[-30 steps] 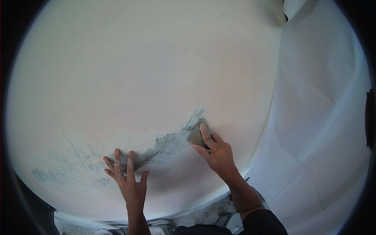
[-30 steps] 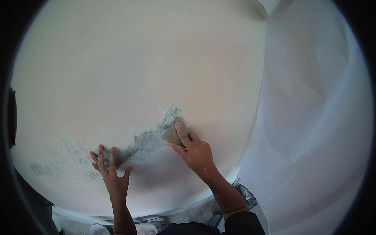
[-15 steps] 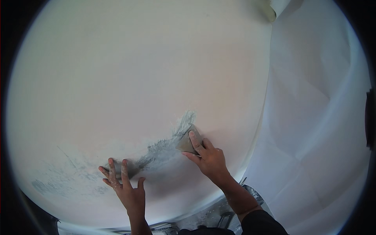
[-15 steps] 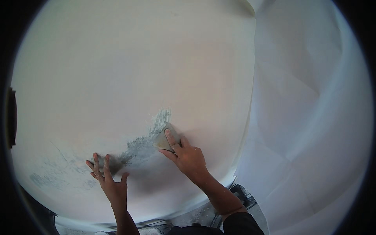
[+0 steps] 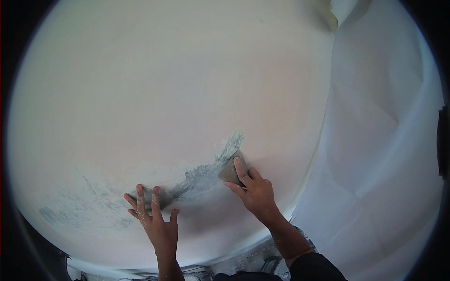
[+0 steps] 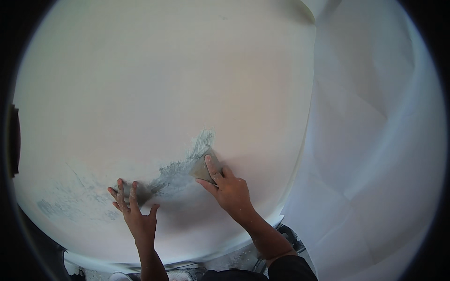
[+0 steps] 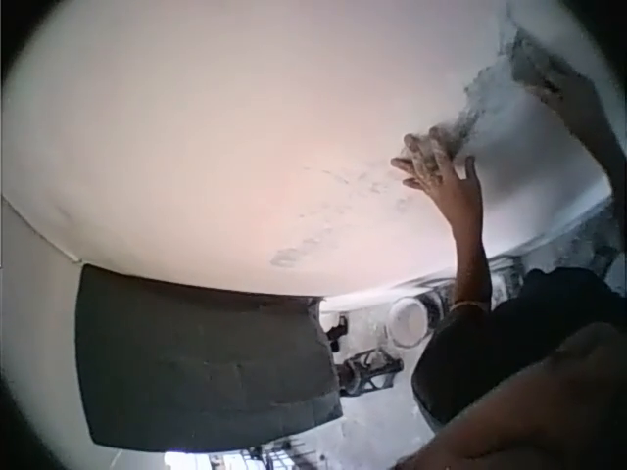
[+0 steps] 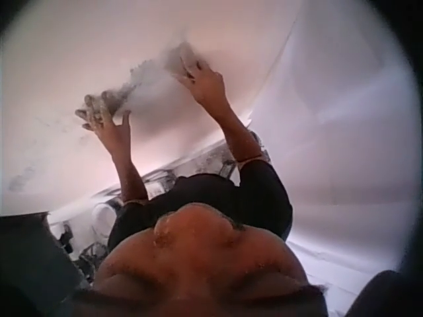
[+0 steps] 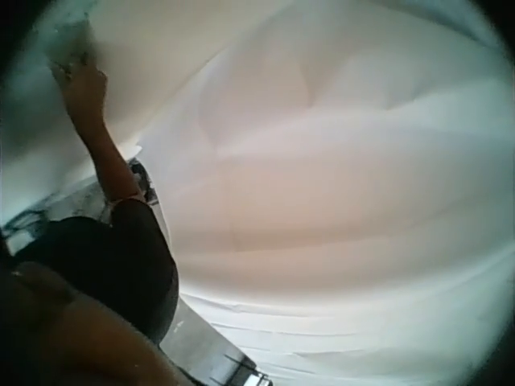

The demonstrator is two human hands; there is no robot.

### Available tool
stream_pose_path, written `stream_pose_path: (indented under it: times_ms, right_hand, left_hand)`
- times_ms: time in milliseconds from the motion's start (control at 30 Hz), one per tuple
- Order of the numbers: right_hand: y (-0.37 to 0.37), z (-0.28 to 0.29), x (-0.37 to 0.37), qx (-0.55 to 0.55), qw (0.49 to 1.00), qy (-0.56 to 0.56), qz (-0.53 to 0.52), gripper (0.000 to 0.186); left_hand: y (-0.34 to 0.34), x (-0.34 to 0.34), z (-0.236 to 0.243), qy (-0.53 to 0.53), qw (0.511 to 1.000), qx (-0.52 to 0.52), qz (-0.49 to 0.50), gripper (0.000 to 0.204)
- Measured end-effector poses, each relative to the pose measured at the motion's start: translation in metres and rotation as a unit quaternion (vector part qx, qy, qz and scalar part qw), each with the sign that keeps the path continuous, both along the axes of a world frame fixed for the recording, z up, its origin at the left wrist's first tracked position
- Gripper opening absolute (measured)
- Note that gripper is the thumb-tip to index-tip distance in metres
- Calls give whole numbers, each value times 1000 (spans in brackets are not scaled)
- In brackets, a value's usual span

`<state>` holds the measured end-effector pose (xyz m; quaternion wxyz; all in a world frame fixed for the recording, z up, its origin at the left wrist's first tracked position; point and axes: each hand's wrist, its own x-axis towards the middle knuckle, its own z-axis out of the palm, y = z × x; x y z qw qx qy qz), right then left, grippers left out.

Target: Using a putty knife to apply compound and patch a damaged area on a white wall.

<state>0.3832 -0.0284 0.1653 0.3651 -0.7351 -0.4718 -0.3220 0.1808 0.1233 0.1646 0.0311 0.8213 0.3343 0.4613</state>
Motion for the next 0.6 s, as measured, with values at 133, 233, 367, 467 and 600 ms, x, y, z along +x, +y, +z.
stream_pose_path:
  times_ms: [133,233,367,467,600]
  right_hand:
    - [1,-12,-5,24,1000,2,5,64]
    - [0,-3,2,25,1000,2,13,65]
    - [0,20,7,49,999,-3,18,68]
    - [-4,-9,-6,-23,997,63,22,68]
    - [-8,-5,0,-64,995,69,22,67]
  left_hand:
    - [0,-2,0,3,1000,-1,-2,89]
    - [1,-1,0,-4,1000,5,-8,88]
    - [2,1,-1,-5,1000,4,-5,85]
    - [3,0,-2,-9,1000,-3,-13,81]
    - [4,0,-1,-15,1000,0,-13,77]
